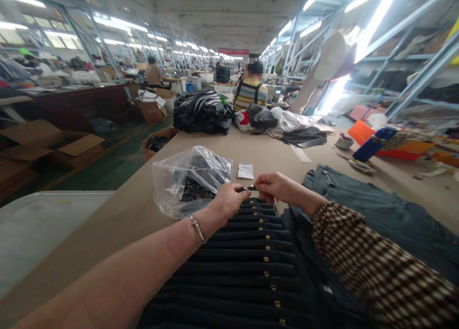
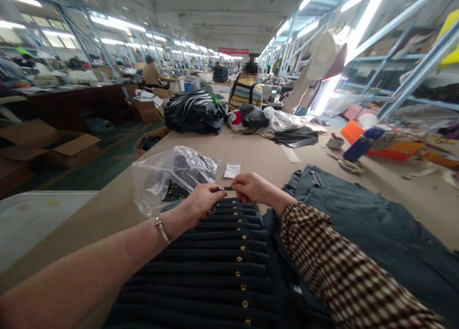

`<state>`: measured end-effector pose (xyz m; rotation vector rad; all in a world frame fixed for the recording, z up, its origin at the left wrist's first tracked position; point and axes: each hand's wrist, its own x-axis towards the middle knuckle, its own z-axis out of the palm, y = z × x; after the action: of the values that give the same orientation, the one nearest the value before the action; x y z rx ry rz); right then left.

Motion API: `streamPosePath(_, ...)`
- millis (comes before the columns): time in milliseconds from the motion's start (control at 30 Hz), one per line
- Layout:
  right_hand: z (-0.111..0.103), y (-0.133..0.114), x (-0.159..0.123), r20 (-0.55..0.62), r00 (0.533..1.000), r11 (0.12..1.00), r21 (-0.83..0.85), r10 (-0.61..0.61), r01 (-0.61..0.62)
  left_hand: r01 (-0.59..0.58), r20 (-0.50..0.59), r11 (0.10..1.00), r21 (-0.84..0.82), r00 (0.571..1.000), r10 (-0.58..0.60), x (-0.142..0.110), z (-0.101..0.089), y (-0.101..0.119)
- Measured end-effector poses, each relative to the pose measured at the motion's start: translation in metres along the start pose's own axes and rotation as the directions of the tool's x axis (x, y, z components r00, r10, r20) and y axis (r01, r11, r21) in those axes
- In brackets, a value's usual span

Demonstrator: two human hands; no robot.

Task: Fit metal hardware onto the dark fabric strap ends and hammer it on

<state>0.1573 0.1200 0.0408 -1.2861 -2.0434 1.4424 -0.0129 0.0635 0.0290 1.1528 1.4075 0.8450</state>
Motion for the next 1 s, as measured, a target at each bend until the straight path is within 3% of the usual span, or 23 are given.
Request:
streamPosePath(267,0.008,0.025,0.016,-0.002,1.000,0.995,-0.094,0.027,-0.027,0.041,0.045,0.986,0.164,0.998,-0.049,0.023,-0.003,-0.004)
streamPosePath(500,0.006,0.049,0.036,-0.080,0.997,0.952,-0.306,-0.014,-0.011,0.057,0.041,0.919,0.390,0.996,-0.079,0.039,-0.008,-0.006)
streamPosePath(633,0.009,0.058,0.049,0.053,0.998,0.934,-0.358,0.034,-0.013,0.071,0.068,0.860,0.505,0.990,-0.122,0.050,-0.010,-0.005)
streamPosePath(800,0.008,0.060,0.055,0.230,0.968,0.963,-0.266,0.103,-0.039,0.090,0.115,0.782,0.617,0.972,-0.203,0.065,-0.010,-0.006)
streamPosePath(1000,0.001,0.073,0.051,0.276,0.959,0.998,-0.010,0.065,-0.065,0.077,0.151,0.710,0.700,0.956,-0.252,0.072,-0.006,0.000)
